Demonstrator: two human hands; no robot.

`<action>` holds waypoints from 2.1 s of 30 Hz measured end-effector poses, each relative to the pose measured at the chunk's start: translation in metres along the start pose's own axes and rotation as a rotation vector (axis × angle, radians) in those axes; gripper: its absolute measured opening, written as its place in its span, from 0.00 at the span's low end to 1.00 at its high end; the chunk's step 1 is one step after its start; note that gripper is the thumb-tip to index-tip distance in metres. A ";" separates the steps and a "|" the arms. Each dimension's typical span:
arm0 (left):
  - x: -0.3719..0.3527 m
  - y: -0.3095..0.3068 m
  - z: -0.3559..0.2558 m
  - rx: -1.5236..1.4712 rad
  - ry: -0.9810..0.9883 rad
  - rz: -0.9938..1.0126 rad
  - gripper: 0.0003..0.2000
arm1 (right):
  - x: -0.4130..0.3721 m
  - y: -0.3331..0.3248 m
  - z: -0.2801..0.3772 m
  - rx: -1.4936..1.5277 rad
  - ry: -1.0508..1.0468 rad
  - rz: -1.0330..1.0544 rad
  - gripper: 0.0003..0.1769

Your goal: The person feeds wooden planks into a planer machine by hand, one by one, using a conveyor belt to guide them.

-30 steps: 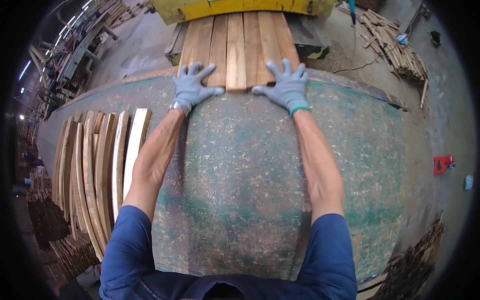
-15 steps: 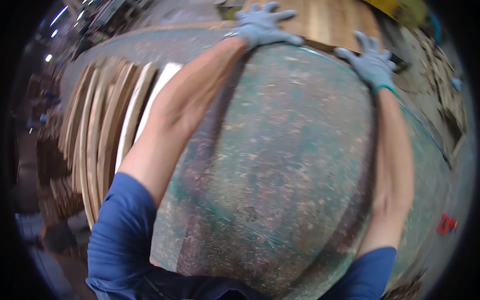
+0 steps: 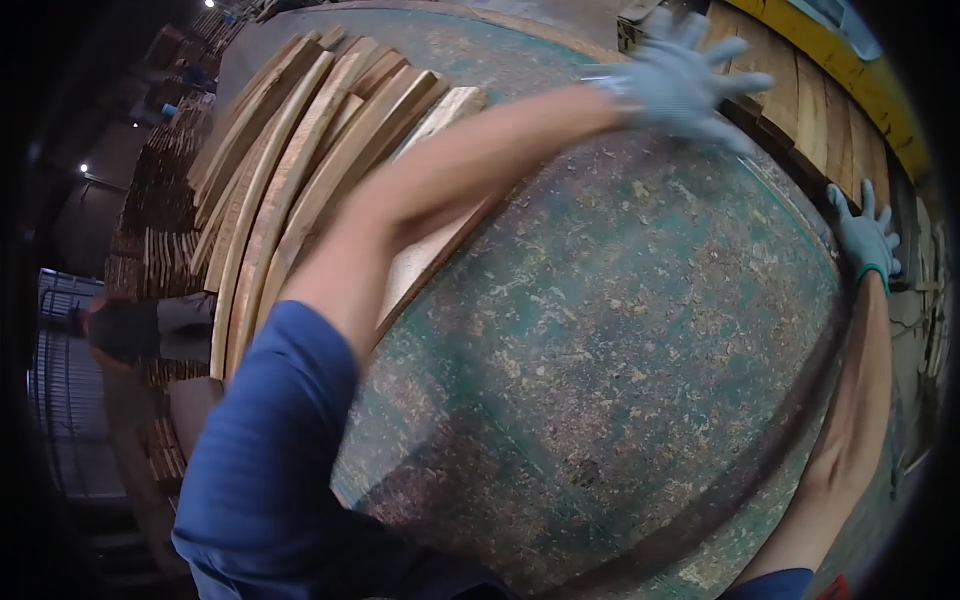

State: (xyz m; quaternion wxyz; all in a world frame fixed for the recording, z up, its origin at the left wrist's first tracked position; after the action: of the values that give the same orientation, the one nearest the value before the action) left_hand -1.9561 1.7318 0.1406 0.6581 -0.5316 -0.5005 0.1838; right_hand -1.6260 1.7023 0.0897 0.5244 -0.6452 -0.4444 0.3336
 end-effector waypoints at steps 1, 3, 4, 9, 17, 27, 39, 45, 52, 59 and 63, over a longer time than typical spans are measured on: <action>-0.030 -0.044 0.038 0.020 -0.012 -0.035 0.45 | -0.001 0.003 0.000 -0.004 -0.001 -0.070 0.50; -0.092 -0.136 0.136 0.098 -0.265 0.019 0.40 | -0.023 0.000 0.008 0.048 -0.068 -0.248 0.46; -0.128 -0.185 0.195 0.183 -0.499 0.118 0.41 | -0.043 -0.006 0.016 0.095 -0.144 -0.350 0.44; -0.437 -0.271 0.456 -0.045 -1.310 0.175 0.46 | -0.246 -0.060 0.121 1.137 -0.576 -0.322 0.35; -0.436 -0.243 0.285 -0.033 -1.254 0.320 0.51 | -0.529 -0.105 0.316 1.300 -0.927 -0.085 0.48; -0.382 -0.210 0.096 0.170 -1.204 0.631 0.56 | -0.597 -0.116 0.290 1.295 -0.586 -0.102 0.68; -0.379 -0.176 -0.074 -0.294 -0.851 0.753 0.56 | -0.575 -0.069 0.116 0.987 -0.088 0.075 0.73; -0.375 -0.149 -0.063 -0.346 -0.771 0.708 0.48 | -0.582 -0.052 0.100 1.157 -0.056 -0.061 0.61; -0.376 -0.215 -0.059 -0.328 -0.535 0.459 0.46 | -0.580 -0.017 0.076 1.885 -0.024 -0.011 0.47; -0.403 -0.165 -0.095 -0.429 -0.582 0.609 0.51 | -0.621 -0.027 0.027 1.452 0.003 -0.023 0.38; -0.400 -0.191 -0.042 -0.691 -0.597 0.429 0.45 | -0.639 -0.034 0.011 0.875 0.262 0.017 0.48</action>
State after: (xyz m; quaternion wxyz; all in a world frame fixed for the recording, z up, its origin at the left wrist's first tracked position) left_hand -2.1478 1.3303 0.1270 0.2193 -0.7334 -0.5781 0.2826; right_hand -1.8882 1.1181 0.0970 0.7966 -0.4035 -0.1863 0.4098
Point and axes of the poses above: each hand's wrist, its own x-axis towards the middle knuckle, its own y-axis out of the palm, z = x × y, the point moved 7 cm from there along x, towards the middle knuckle, and after that the axes turned 15 degrees about -y, right-handed, at the moved point
